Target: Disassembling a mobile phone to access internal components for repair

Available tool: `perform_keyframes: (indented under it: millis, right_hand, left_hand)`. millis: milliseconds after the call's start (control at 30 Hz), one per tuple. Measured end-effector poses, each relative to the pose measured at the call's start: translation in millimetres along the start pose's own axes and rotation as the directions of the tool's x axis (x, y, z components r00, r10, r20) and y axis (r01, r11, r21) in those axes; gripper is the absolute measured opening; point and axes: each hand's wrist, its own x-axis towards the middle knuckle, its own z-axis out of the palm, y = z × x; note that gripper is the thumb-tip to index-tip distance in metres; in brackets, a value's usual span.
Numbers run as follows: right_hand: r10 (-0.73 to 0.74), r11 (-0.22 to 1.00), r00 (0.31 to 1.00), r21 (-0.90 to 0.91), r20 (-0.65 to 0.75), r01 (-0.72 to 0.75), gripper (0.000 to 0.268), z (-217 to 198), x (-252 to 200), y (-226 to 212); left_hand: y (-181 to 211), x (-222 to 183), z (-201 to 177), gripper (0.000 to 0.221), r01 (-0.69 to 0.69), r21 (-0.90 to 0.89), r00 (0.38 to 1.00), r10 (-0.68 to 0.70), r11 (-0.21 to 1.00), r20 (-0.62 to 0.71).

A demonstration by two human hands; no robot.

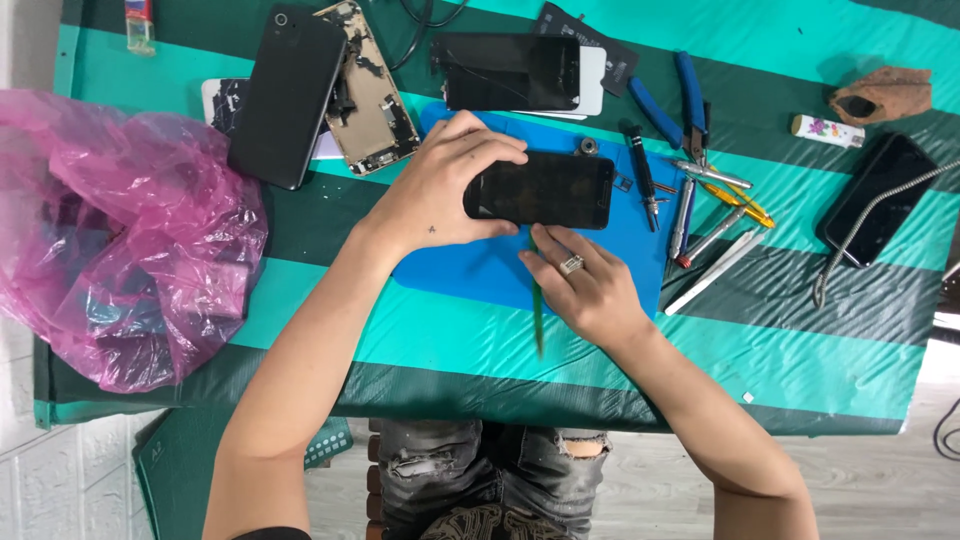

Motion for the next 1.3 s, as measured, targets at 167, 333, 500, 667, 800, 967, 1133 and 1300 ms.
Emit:
perform_keyframes:
  millis: [167,333,500,667,800,967,1133,1300]
  right_hand:
    - [-0.036,0.999,0.999,-0.014,0.0,0.036,0.005,3,-1,0]
    - [0.048,0.997,0.998,-0.054,0.028,-0.046,0.005,-1,6,-9]
    - [0.105,0.994,0.993,0.032,0.049,-0.107,0.015,-18,30,-16]
    - [0.173,0.966,0.983,0.185,0.053,-0.18,0.011,-23,30,-9]
    - [0.299,0.914,0.954,0.281,0.02,-0.293,0.011,-20,27,-8]
    - [0.307,0.914,0.952,0.284,-0.016,-0.29,0.017,-17,36,-2]
    - [0.288,0.932,0.958,0.235,-0.012,-0.277,0.016,-16,43,-8]
    - [0.265,0.938,0.963,0.217,0.057,-0.271,0.019,-15,42,-11]
  left_hand:
    - [5,0,-1,0.061,0.011,-0.005,1.0,-0.011,1.0,-0.005]
    - [6,1,-2,0.061,0.02,0.002,1.0,-0.02,1.0,-0.009]
    - [4,1,1,0.063,0.014,0.022,1.0,-0.013,1.0,-0.018]
    - [3,1,3,0.063,0.026,0.02,0.999,-0.026,0.999,-0.022]
    - [5,3,0,0.064,0.012,-0.003,1.0,-0.012,1.0,-0.023]
    - [7,3,-1,0.063,0.021,-0.029,1.0,-0.022,0.999,-0.015]
    - [9,4,-1,0.065,0.02,-0.032,1.0,-0.02,0.999,-0.001]
    - [12,3,-3,0.065,0.015,-0.038,1.0,-0.016,0.999,-0.013]
